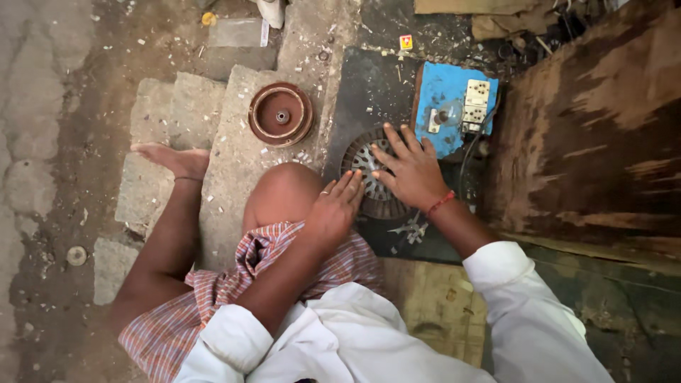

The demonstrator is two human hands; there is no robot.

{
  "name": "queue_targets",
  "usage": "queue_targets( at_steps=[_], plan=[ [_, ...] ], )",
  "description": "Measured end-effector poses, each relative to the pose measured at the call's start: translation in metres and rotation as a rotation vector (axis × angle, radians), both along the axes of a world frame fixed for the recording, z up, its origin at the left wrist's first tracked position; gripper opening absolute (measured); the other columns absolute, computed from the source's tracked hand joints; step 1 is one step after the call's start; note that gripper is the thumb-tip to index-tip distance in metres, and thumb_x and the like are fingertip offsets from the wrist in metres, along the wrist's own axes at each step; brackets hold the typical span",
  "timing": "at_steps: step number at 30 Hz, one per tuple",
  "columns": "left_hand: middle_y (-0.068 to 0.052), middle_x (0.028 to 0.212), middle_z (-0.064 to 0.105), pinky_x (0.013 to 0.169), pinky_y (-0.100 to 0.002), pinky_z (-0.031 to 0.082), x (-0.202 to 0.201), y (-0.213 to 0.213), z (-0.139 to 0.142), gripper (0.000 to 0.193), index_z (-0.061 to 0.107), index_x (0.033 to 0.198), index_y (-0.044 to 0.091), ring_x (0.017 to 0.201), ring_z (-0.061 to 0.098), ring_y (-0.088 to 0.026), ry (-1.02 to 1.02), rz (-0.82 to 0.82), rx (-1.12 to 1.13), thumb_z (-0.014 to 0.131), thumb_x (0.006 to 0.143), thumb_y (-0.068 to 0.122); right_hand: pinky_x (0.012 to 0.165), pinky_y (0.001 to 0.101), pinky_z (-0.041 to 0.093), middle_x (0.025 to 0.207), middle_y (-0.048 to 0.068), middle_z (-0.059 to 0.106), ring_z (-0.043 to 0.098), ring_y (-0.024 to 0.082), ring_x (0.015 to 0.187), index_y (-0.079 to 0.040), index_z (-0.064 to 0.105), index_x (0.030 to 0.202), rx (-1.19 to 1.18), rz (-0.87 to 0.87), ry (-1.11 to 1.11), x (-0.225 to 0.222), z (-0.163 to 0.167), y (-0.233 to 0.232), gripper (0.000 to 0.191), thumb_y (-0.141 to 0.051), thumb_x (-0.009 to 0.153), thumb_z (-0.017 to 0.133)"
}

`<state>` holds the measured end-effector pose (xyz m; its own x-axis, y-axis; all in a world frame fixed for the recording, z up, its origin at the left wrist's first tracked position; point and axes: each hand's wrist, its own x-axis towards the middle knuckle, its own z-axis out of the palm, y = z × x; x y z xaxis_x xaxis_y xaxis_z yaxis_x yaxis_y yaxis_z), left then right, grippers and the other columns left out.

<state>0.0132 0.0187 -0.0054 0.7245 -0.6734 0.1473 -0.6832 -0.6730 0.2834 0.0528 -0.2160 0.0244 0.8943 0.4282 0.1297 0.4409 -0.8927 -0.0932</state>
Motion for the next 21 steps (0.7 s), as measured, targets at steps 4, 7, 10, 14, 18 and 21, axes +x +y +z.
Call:
queue_targets(
  at_steps=[4,7,10,14,18,21],
  plan=[
    [-0.019,0.158,0.045,0.117,-0.046,0.038,0.000,0.000,-0.003,0.054,0.056,0.142,-0.002,0.147,0.042,-0.032,0.027,-0.004,0.002,0.053,0.090,0.011,0.105,0.0600,0.037,0.161,0.014,0.043,0.041,0.041,0.143,-0.020,0.068,0.137,0.019,-0.011,0.026,0.000,0.001,0.005,0.054,-0.051,0.093,0.065],
    [-0.019,0.158,0.045,0.117,-0.046,0.038,0.001,-0.001,-0.005,0.056,0.056,0.142,-0.003,0.147,0.043,-0.032,0.021,0.002,0.001,0.053,0.088,0.011,0.106,0.0611,0.037,0.161,0.014,0.044,0.042,0.041,0.143,-0.020,0.068,0.135,0.015,-0.033,0.010,0.002,0.004,0.007,0.052,-0.050,0.093,0.063],
    [-0.019,0.158,0.045,0.116,-0.046,0.039,0.000,0.000,-0.007,0.056,0.056,0.141,-0.003,0.147,0.044,-0.033,0.021,-0.011,0.000,0.053,0.087,0.011,0.107,0.0616,0.036,0.161,0.013,0.044,0.043,0.041,0.142,-0.020,0.068,0.134,-0.020,-0.061,0.013,0.005,0.005,0.009,0.048,-0.049,0.096,0.062],
    [-0.020,0.158,0.044,0.116,-0.048,0.039,0.001,0.001,-0.010,0.055,0.056,0.142,-0.004,0.146,0.044,-0.034,0.005,-0.017,-0.024,0.053,0.089,0.012,0.106,0.0616,0.035,0.160,0.014,0.044,0.043,0.041,0.142,-0.015,0.066,0.136,0.039,-0.072,0.041,0.004,-0.002,0.012,0.052,-0.048,0.096,0.061],
    [-0.018,0.159,0.044,0.117,-0.048,0.039,0.000,0.003,-0.011,0.055,0.056,0.142,-0.002,0.147,0.043,-0.033,0.055,-0.002,-0.055,0.053,0.089,0.012,0.109,0.0620,0.033,0.159,0.015,0.046,0.043,0.039,0.143,-0.012,0.062,0.141,0.084,-0.077,0.054,-0.002,-0.014,0.009,0.058,-0.048,0.096,0.062],
    [-0.017,0.160,0.044,0.117,-0.046,0.039,-0.001,0.004,-0.009,0.054,0.056,0.143,-0.002,0.148,0.043,-0.032,0.065,0.002,-0.045,0.052,0.090,0.011,0.113,0.0603,0.031,0.159,0.014,0.047,0.044,0.037,0.144,-0.011,0.060,0.143,0.205,-0.105,0.062,-0.003,-0.018,0.003,0.059,-0.047,0.096,0.064]
  ],
)
